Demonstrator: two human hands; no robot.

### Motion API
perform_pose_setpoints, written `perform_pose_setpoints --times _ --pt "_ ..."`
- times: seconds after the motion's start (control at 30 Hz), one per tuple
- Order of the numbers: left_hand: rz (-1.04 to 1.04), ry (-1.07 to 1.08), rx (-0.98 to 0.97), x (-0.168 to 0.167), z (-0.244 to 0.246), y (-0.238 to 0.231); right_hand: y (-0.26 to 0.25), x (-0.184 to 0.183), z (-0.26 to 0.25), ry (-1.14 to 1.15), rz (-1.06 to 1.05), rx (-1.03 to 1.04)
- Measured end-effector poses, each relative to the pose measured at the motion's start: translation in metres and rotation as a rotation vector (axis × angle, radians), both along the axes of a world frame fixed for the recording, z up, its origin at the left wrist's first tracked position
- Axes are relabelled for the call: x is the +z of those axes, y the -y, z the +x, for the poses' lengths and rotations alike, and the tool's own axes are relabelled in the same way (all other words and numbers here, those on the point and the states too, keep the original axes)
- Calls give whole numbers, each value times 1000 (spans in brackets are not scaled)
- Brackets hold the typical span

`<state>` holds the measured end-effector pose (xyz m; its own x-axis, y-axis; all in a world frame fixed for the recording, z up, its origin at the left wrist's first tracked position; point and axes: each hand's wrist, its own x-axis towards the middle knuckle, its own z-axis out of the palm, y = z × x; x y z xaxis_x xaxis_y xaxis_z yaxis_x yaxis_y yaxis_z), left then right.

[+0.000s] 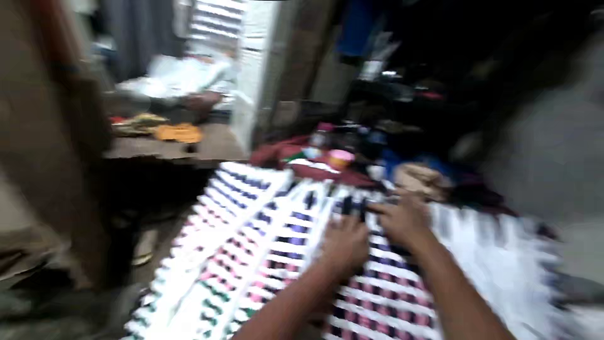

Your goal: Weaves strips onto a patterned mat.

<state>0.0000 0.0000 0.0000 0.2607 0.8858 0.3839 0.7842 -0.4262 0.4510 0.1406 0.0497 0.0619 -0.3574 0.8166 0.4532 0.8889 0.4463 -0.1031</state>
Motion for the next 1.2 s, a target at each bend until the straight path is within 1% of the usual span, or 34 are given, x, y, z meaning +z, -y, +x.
perform_pose_setpoints --times 0.07,0.13,0.23,0.37,0.47,0.53,0.6,0.73,0.93,1.0,1.2 --pt "77 -2 11 -8 1 -6 6 9 10 21 -66 -6" --pt "161 9 19 -12 2 -10 16 6 19 25 -32 -8" --pt "180 11 -17 -10 2 -10 31 -3 28 37 -7 -70" --pt "46 48 -27 3 8 -12 33 -12 26 51 45 -79" --pt "-96 67 10 16 14 -15 31 -13 19 69 26 -142" --pt "-146 55 34 22 18 -15 29 -14 15 85 17 -191" --pt "-153 25 41 24 20 -15 28 -13 9 106 8 -234" --pt "-120 -35 73 18 28 -15 31 -5 -2 163 -82 -302" --pt "-94 47 85 12 29 -10 34 -9 5 60 -68 -243" --pt "-77 46 100 11 30 -10 34 -10 6 79 -75 -254" --pt "-130 -17 102 20 34 -12 34 -13 7 137 -74 -299"
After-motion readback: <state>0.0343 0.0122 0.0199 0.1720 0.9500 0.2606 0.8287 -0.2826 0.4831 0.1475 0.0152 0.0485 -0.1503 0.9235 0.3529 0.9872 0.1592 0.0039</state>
